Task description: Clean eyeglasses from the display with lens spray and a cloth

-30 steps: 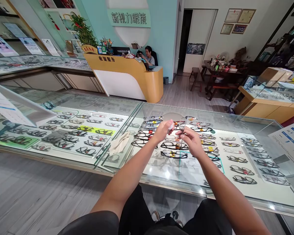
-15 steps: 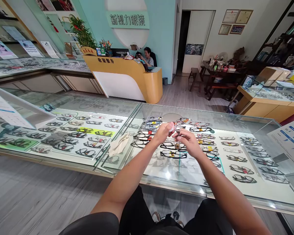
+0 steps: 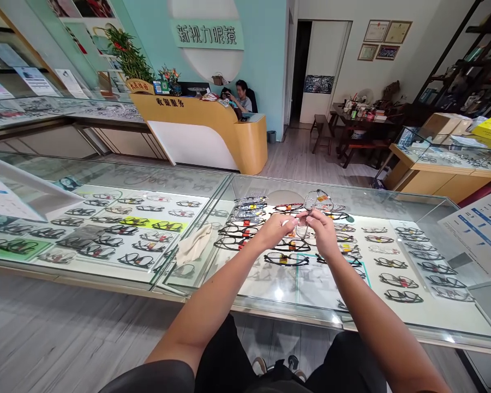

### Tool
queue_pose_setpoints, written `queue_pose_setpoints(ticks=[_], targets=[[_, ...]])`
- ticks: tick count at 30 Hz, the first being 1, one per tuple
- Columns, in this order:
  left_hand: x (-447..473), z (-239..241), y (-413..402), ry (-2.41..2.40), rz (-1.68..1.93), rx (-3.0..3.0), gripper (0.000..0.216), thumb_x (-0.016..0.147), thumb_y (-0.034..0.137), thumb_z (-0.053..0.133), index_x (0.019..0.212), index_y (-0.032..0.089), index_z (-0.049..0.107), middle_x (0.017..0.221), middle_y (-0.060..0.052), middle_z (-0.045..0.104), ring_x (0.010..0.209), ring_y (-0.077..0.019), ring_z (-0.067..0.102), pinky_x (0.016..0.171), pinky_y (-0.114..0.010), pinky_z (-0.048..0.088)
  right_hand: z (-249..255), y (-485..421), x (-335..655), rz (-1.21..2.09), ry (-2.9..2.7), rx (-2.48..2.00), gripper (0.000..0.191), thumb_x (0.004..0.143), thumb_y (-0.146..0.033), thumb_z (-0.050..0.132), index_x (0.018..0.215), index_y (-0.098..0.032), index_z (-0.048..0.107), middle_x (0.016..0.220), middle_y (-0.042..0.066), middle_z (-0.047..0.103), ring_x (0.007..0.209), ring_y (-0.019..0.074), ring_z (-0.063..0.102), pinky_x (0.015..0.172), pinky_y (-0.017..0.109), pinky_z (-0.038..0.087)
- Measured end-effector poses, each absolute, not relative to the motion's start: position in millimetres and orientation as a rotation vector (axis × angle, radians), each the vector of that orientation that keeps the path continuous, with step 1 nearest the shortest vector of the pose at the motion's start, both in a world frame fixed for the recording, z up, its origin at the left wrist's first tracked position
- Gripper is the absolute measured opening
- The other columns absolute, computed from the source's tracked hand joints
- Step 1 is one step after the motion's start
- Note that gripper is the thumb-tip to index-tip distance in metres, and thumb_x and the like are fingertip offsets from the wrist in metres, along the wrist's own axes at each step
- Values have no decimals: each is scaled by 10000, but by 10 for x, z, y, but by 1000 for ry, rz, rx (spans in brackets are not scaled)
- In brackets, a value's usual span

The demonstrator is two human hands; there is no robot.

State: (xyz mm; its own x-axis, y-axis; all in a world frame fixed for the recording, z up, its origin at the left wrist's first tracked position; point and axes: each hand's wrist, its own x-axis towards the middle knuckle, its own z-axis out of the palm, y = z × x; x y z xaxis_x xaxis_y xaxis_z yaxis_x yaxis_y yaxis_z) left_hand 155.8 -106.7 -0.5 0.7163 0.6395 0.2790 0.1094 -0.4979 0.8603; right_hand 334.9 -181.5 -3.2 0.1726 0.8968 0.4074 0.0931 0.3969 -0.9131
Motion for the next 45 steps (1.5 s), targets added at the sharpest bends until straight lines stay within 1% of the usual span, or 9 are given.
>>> queue_pose_setpoints(ticks=[7,11,16,21,24,30,34,41,45], targets=[[1337,150,-896,678,1031,1899,631,989,766,385,829,192,593,817,-47,622,764,-180,556,746,-311,449,-33,-1827,3338,801,-1225,-995,257,935,-378,630,965,-246,848,953,44,685,891,210,583,864,373,472],[907,240,-531,978,1275,1743,430,968,603,484,873,200,600,911,-56,663,829,-181,587,768,-298,468,-34,-1828,3339,812,-1218,-996,244,925,-386,647,965,-246,842,929,41,662,888,208,577,845,366,478],[266,100,22,1389,1191,1698,172,852,303,566,996,210,580,939,-31,640,831,-190,556,762,-296,427,13,-1860,3315,836,-1231,-976,271,907,-382,643,723,-215,751,874,42,632,842,198,559,800,360,488],[-98,-207,276,1592,1021,1732,156,798,187,614,930,205,532,831,-15,565,777,-199,514,777,-317,408,51,-1887,3299,831,-1253,-996,224,890,-367,633,848,-221,798,796,24,582,806,200,544,780,360,471],[-177,-346,315,1618,958,1780,166,777,174,636,908,203,538,832,-15,575,781,-198,521,793,-319,413,63,-1892,3298,829,-1262,-988,232,887,-376,626,849,-219,792,836,35,621,825,205,545,789,364,458],[-179,-482,353,1577,921,1860,223,771,214,670,979,193,591,890,-35,633,812,-202,568,771,-313,445,92,-1898,3291,770,-1288,-998,282,865,-384,634,635,-222,638,795,26,606,831,210,551,851,385,448],[-159,-492,311,1558,922,1907,280,786,269,692,1045,190,623,963,-57,674,853,-210,604,795,-322,480,79,-1899,3299,786,-1290,-1005,255,867,-397,626,690,-223,687,848,42,651,851,220,559,839,387,460],[-486,-359,-17,1730,894,1933,353,782,260,670,1130,202,654,1178,-122,709,1225,-284,619,1036,-373,476,33,-1895,3307,807,-1296,-982,276,891,-391,629,689,-219,703,862,45,647,848,210,553,809,369,481],[-841,-282,-326,1812,652,1898,284,654,296,781,915,218,699,973,-94,751,927,-287,680,853,-352,495,22,-1894,3294,826,-1296,-956,250,898,-394,637,778,-215,764,911,51,671,856,208,572,792,363,495]])
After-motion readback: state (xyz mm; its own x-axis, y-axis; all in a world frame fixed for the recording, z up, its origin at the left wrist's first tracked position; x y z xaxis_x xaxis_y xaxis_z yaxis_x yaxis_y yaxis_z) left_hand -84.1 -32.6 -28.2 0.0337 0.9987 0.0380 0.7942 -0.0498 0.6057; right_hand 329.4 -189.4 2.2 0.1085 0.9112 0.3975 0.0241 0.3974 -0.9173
